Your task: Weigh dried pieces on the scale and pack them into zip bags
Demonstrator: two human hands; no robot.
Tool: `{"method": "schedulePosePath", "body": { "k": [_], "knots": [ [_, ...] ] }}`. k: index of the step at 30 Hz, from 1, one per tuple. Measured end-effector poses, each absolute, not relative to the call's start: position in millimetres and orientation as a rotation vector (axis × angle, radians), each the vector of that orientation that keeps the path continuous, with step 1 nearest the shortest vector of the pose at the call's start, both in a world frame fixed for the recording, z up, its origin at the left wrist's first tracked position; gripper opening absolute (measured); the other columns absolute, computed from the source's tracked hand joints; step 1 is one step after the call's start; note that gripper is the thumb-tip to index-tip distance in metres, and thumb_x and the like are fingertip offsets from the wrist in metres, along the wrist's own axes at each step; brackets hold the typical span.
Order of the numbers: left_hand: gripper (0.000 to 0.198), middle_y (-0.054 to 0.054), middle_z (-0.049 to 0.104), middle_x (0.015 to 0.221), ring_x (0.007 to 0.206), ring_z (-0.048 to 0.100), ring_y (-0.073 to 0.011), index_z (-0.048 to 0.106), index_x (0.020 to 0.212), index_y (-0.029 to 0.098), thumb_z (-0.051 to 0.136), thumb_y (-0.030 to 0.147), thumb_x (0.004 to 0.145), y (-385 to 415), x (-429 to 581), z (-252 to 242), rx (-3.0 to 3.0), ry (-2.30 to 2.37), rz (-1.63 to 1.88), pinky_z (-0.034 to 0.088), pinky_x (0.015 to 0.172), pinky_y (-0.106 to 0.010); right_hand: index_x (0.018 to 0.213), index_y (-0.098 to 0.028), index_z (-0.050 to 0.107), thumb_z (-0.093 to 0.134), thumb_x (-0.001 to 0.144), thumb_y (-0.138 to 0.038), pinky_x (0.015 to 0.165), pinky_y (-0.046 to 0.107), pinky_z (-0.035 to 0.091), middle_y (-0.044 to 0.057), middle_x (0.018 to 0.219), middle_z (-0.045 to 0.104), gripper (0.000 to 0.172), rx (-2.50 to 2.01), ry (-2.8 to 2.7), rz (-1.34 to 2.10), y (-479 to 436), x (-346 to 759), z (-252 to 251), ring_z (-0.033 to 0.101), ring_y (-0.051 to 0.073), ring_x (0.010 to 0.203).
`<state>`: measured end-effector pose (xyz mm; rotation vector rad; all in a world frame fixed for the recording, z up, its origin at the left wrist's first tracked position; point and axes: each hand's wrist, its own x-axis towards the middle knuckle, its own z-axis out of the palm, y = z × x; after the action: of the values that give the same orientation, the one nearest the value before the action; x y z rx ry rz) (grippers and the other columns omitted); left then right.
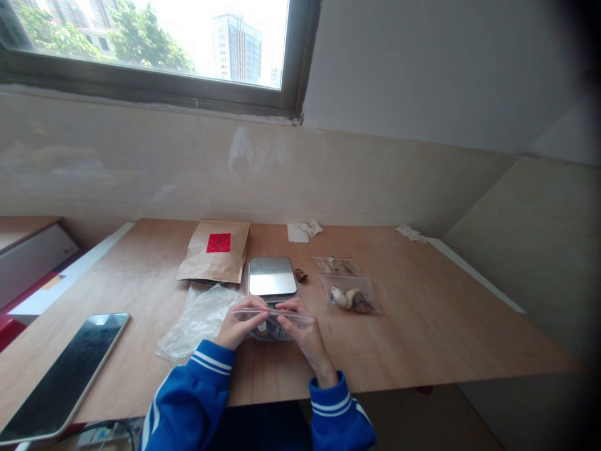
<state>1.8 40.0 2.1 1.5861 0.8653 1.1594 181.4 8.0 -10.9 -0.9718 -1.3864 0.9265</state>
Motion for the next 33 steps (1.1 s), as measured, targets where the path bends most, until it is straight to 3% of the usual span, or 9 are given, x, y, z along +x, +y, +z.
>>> {"method": "schedulePosePath", "body": {
  "k": [8, 15, 24, 33],
  "knots": [
    [0.016, -0.006, 0.064, 0.078, 0.08, 0.06, -0.0174, 0.067, 0.07, 0.016, 0.069, 0.031, 0.074, 40, 4, 2, 1.67, 0.892, 1.201, 0.047, 0.077, -0.03, 0.077, -0.022, 0.07, 0.067, 0.077, -0.029, 0.077, 0.03, 0.049, 0.003, 0.084, 0.056, 0.008, -1.032, -1.352, 0.822, 7, 175, -9, 0.057, 0.018, 0.082],
    [0.017, -0.004, 0.063, 0.075, 0.073, 0.06, -0.0149, 0.068, 0.072, 0.015, 0.07, 0.031, 0.073, 40, 4, 1, 1.61, 0.925, 1.151, 0.048, 0.07, -0.027, 0.077, -0.02, 0.07, 0.066, 0.078, -0.025, 0.076, 0.028, 0.049, 0.002, 0.082, 0.055, 0.007, -1.033, -1.373, 0.718, 6, 173, -8, 0.058, 0.016, 0.081],
    [0.017, -0.005, 0.064, 0.079, 0.078, 0.06, -0.0162, 0.068, 0.076, 0.014, 0.068, 0.031, 0.075, 40, 3, -1, 1.627, 0.926, 1.168, 0.048, 0.074, -0.029, 0.079, -0.019, 0.069, 0.064, 0.079, -0.027, 0.076, 0.028, 0.049, 0.004, 0.085, 0.056, 0.009, -1.057, -1.374, 0.731, 6, 169, -9, 0.058, 0.017, 0.084],
    [0.017, -0.006, 0.065, 0.073, 0.073, 0.061, -0.0162, 0.066, 0.064, 0.014, 0.072, 0.029, 0.072, 40, 3, 0, 1.644, 0.928, 1.209, 0.047, 0.07, -0.029, 0.082, -0.021, 0.07, 0.068, 0.077, -0.026, 0.076, 0.028, 0.05, 0.003, 0.085, 0.056, 0.007, -1.009, -1.344, 0.773, 7, 168, -10, 0.058, 0.017, 0.085]
  ]
}}
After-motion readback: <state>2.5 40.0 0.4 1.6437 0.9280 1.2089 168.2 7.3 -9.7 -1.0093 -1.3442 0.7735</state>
